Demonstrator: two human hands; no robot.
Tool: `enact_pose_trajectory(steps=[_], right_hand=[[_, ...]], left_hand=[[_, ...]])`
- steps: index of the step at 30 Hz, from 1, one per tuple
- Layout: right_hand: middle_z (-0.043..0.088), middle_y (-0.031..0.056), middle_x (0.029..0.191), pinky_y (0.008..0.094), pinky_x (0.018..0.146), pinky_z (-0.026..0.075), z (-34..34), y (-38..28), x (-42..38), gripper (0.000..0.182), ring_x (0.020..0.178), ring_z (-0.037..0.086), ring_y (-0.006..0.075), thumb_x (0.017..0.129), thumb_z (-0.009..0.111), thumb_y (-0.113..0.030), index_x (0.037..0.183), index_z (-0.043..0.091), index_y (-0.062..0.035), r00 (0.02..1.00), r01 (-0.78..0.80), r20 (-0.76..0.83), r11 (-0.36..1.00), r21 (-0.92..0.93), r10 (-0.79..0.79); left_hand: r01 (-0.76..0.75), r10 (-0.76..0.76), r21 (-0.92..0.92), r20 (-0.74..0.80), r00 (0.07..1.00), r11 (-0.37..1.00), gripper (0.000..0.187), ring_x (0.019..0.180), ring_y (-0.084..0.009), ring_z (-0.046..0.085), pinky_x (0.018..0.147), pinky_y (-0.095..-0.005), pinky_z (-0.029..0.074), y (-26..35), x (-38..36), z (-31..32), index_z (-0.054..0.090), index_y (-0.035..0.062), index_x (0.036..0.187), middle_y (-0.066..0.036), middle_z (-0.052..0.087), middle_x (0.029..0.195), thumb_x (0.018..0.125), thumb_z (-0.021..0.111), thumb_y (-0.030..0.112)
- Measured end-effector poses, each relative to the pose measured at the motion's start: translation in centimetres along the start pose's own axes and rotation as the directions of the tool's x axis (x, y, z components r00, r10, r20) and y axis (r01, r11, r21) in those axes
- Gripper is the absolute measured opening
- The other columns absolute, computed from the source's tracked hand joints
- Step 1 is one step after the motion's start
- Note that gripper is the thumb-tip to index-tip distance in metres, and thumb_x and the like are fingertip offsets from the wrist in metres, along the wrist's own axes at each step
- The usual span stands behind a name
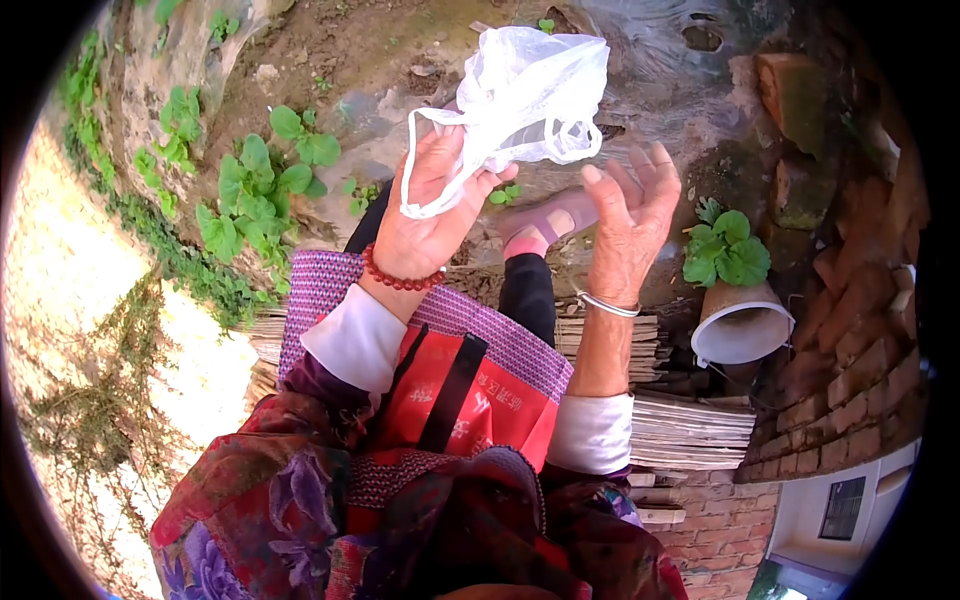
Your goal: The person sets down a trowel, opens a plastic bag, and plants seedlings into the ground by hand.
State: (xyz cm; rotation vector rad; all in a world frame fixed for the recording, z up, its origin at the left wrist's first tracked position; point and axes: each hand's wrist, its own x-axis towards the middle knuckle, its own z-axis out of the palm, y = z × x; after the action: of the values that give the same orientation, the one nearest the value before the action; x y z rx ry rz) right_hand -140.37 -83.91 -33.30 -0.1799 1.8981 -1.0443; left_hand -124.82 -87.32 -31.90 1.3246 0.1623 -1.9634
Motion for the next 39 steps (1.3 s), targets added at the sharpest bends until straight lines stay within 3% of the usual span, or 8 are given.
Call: enact_pose_trajectory(steps=[2,6,10,18,21,24,29,39], right_hand=[[0.043,0.0192,0.116,0.0293,0.081,0.045,1.1,0.4,-1.1,0.060,0.100,0.049,0.0208,0.069,0.069,-0.010,0.118,0.038,0.0040,0.968,-0.179,0.184,0.984,0.013,0.173],[0.049,0.0161,0.111,0.0284,0.077,0.046,4.6,2.6,0.7,0.054,0.093,0.052,0.0185,0.070,0.068,-0.005,0.116,0.040,0.0015,0.969,-0.241,0.108,0.937,0.254,0.220],[0.058,0.0041,0.082,0.0229,0.059,0.044,6.3,3.5,2.7,0.017,0.070,0.052,0.0101,0.074,0.055,0.007,0.090,0.055,0.0035,0.935,-0.348,0.095,0.836,0.426,0.341],[0.059,0.0074,0.075,0.0267,0.062,0.044,4.8,1.9,2.2,0.016,0.067,0.052,0.0121,0.070,0.056,0.000,0.086,0.054,0.0009,0.984,-0.120,0.136,0.993,0.014,0.117],[0.059,0.0056,0.075,0.0255,0.065,0.044,5.0,0.8,2.1,0.022,0.068,0.049,0.0101,0.069,0.055,-0.001,0.091,0.054,0.0021,0.988,0.119,0.131,0.935,-0.335,-0.079],[0.059,0.0183,0.071,0.0333,0.060,0.046,5.9,0.3,2.2,0.024,0.062,0.058,0.0278,0.066,0.064,-0.007,0.087,0.055,0.0014,0.985,0.122,0.159,0.933,-0.339,-0.070],[0.063,0.0105,0.077,0.0283,0.062,0.047,5.3,0.1,2.8,0.044,0.067,0.057,0.0146,0.067,0.072,-0.021,0.100,0.057,0.0041,0.886,-0.165,0.434,0.986,-0.037,0.164],[0.064,0.0143,0.076,0.0321,0.063,0.047,3.4,-2.5,6.1,0.032,0.069,0.062,0.0228,0.075,0.064,-0.029,0.094,0.063,-0.0031,0.922,0.131,0.385,0.914,-0.385,0.030]], left_hand=[[0.003,-0.002,-0.020,0.028,1.000,1.000,0.029,0.105,-0.0227,0.050,0.085,-0.0393,0.043,-0.3,0.1,-0.2,0.050,0.0037,0.114,-0.009,0.052,0.117,0.089,0.047,0.019],[0.047,-0.039,0.092,-0.089,0.995,0.995,0.026,0.103,-0.0203,0.052,0.087,-0.0375,0.043,-0.5,-0.3,0.6,0.052,0.0026,0.110,-0.009,0.054,0.113,0.088,0.048,0.015],[0.161,-0.137,0.235,-0.117,0.984,0.959,0.026,0.099,-0.0200,0.054,0.087,-0.0342,0.043,-0.6,-0.3,0.9,0.050,0.0002,0.110,-0.011,0.056,0.106,0.085,0.050,0.008],[-0.199,0.252,0.300,-0.147,0.957,0.933,0.068,0.121,-0.0278,0.033,0.100,-0.0407,0.026,1.0,0.0,1.9,0.024,-0.0007,0.132,-0.016,0.030,0.132,0.086,0.047,0.044],[-0.328,0.394,0.667,0.056,0.917,0.669,0.078,0.125,-0.0281,0.027,0.104,-0.0385,0.020,0.4,-0.7,3.8,0.018,0.0015,0.136,-0.016,0.026,0.136,0.084,0.043,0.055],[-0.046,0.028,0.619,0.040,0.999,0.784,0.087,0.122,-0.0226,0.031,0.102,-0.0392,0.023,-0.5,-0.8,3.4,0.018,-0.0012,0.134,-0.016,0.032,0.131,0.072,0.071,0.030],[0.082,-0.021,0.387,-0.159,0.987,0.918,0.034,0.086,-0.0130,0.059,0.074,-0.0263,0.049,-0.1,-0.5,2.0,0.050,-0.0003,0.114,-0.007,0.059,0.098,0.080,0.054,-0.002],[0.048,-0.033,0.060,-0.227,0.973,0.997,0.039,0.097,-0.0210,0.057,0.084,-0.0336,0.047,1.9,0.1,1.5,0.045,-0.0012,0.118,-0.012,0.055,0.110,0.080,0.045,-0.008]])
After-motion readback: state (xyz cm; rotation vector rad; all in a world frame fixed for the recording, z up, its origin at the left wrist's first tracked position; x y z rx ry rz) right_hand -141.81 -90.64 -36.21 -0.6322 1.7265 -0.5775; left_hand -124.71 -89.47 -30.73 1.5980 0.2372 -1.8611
